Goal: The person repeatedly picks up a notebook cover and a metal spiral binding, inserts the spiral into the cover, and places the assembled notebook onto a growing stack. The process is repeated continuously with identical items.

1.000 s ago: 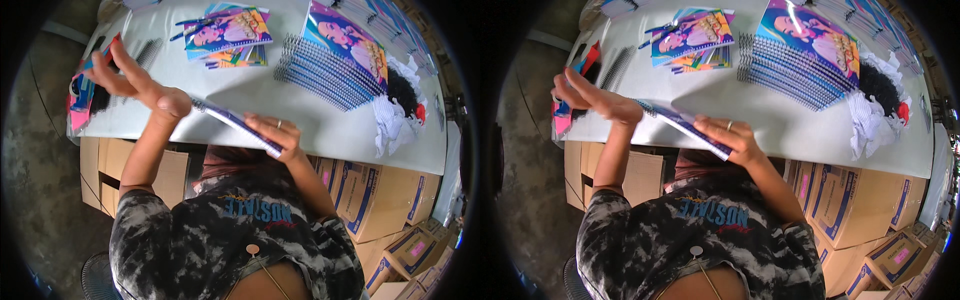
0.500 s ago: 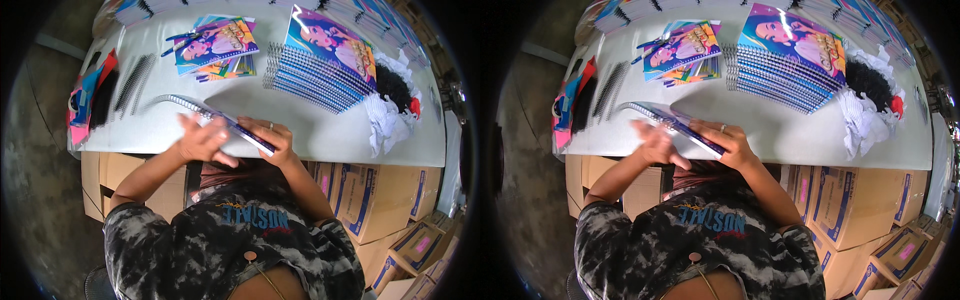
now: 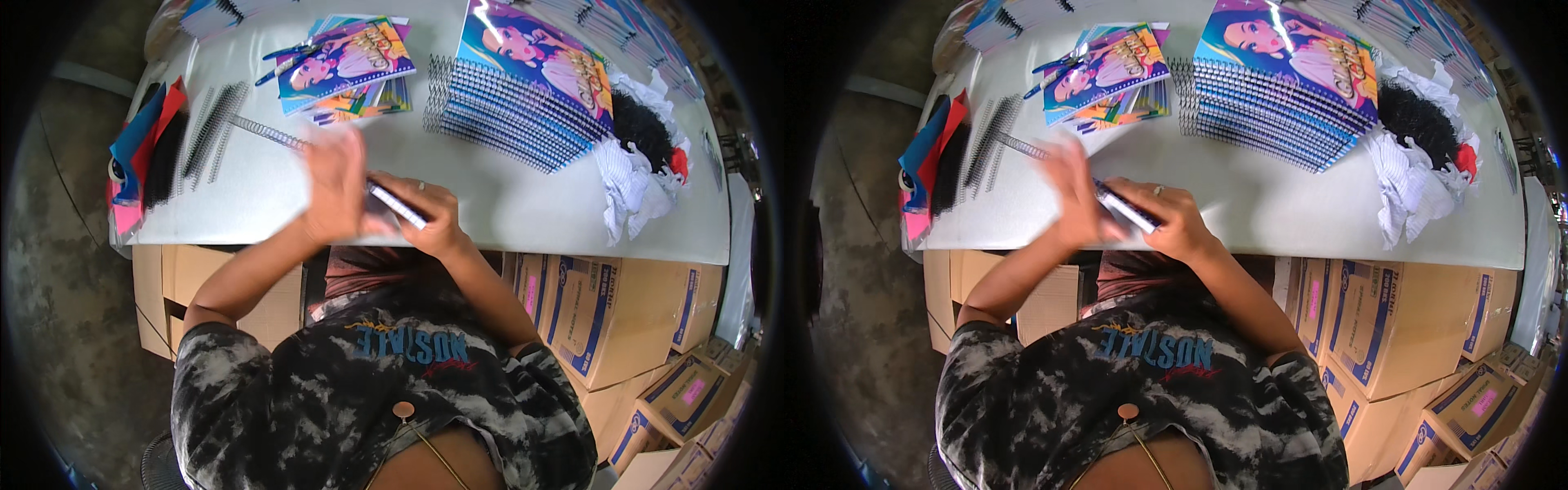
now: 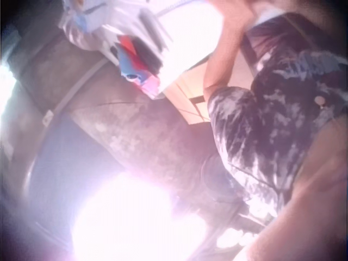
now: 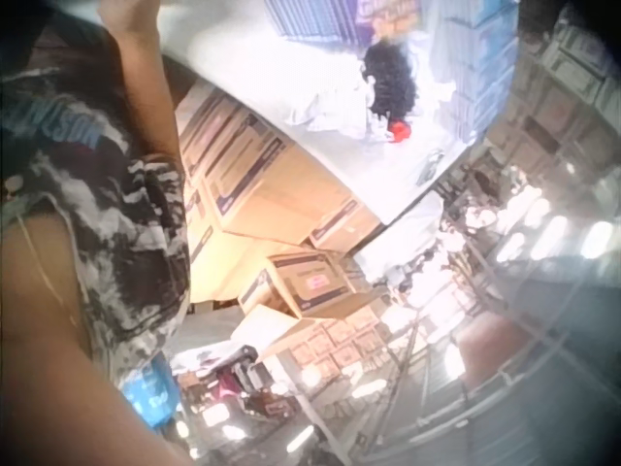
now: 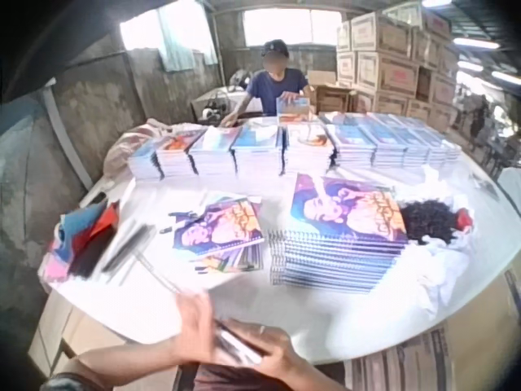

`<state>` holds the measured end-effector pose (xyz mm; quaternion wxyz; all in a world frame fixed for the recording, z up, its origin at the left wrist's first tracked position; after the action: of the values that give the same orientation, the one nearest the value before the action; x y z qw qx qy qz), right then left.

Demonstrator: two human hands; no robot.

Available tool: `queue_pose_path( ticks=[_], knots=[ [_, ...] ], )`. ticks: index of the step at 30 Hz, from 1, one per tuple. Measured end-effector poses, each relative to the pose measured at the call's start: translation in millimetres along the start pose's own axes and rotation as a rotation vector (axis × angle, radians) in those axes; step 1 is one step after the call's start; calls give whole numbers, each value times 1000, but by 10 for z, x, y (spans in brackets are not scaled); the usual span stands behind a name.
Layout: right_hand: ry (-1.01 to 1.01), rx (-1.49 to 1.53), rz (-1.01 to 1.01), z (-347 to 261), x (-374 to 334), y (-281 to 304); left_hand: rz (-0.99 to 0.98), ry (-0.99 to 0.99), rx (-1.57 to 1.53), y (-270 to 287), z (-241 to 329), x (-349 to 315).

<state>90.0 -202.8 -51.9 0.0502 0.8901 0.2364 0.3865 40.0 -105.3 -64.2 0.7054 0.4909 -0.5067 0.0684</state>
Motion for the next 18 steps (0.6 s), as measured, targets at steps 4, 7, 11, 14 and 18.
queue_pose_path(
  ticks=[4, 7, 11, 14, 18],
  knots=[
    [-28, 24, -23, 16, 10, 4, -81, -298, 304, 39, 318, -5],
    [98, 28, -34, -73, 38, -114, -15, -36, 338, 175, 33, 197],
    [-117, 109, 70, 173, 21, -9, -295, 28, -253, -247, 263, -50],
    [-34, 119, -44, 89, 51, -49, 24, -414, 194, 242, 482, 556],
    [-55, 104, -153, 78, 13, -237, -298, -1, 61, -59, 191, 416]
  ],
)
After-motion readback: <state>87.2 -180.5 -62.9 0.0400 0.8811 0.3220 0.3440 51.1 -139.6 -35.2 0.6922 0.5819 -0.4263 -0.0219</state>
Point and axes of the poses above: each hand's wrist, its own x-axis towards the middle knuckle, its own y-axis out of the back of the hand, z = x × y, the point moved 10 cm from there along x, towards the middle knuckle, and after that the axes turned 4 degrees about -z, right-handed, at the moved point
